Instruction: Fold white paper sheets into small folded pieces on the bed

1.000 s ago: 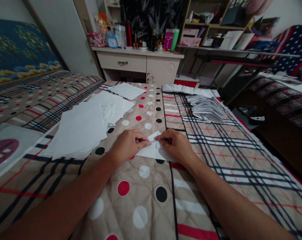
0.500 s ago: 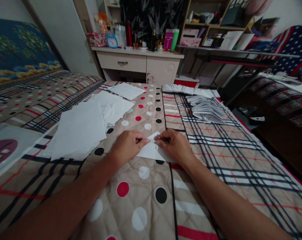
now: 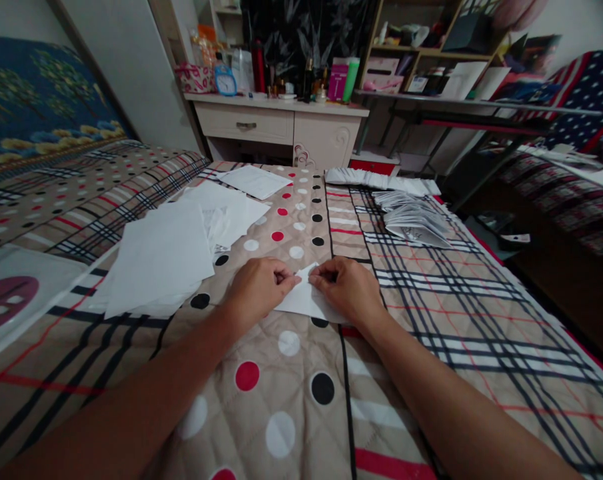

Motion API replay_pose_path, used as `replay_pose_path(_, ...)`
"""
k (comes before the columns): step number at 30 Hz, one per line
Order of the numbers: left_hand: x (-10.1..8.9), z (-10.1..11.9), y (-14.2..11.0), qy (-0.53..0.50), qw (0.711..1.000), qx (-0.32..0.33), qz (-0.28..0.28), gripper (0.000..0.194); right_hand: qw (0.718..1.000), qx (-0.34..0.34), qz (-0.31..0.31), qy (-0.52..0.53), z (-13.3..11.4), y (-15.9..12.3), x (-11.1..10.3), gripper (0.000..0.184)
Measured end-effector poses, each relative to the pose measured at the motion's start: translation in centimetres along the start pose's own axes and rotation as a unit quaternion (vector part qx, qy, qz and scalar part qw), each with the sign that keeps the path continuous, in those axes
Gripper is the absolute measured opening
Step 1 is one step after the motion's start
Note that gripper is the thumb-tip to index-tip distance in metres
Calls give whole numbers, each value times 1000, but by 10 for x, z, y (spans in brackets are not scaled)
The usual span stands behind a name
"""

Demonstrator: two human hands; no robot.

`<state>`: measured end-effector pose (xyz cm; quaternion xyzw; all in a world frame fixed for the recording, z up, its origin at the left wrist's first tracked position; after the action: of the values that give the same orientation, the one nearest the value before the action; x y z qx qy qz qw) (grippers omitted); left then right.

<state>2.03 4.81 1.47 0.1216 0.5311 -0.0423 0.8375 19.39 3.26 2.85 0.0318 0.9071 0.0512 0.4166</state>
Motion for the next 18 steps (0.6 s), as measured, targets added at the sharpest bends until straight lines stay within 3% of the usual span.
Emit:
replay_pose_path(11, 0, 0, 1, 0, 1000, -2, -17, 23, 1000, 13, 6, -15, -2, 1, 1, 15)
replay_pose_path(18, -4, -12, 2, -49, 995, 19, -89, 24, 1000, 12, 7, -16, 0, 2, 3, 14)
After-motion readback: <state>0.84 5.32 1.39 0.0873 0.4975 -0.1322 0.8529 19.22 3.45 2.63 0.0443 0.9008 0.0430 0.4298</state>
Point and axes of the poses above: each hand's wrist, its own y-axis towards the middle knuckle, its own x-axis out of the palm, z = x × y, the point moved 4 cm from there along y, towards the middle knuckle, and after that the axes turned 11 degrees about y, right-handed, at the moved point
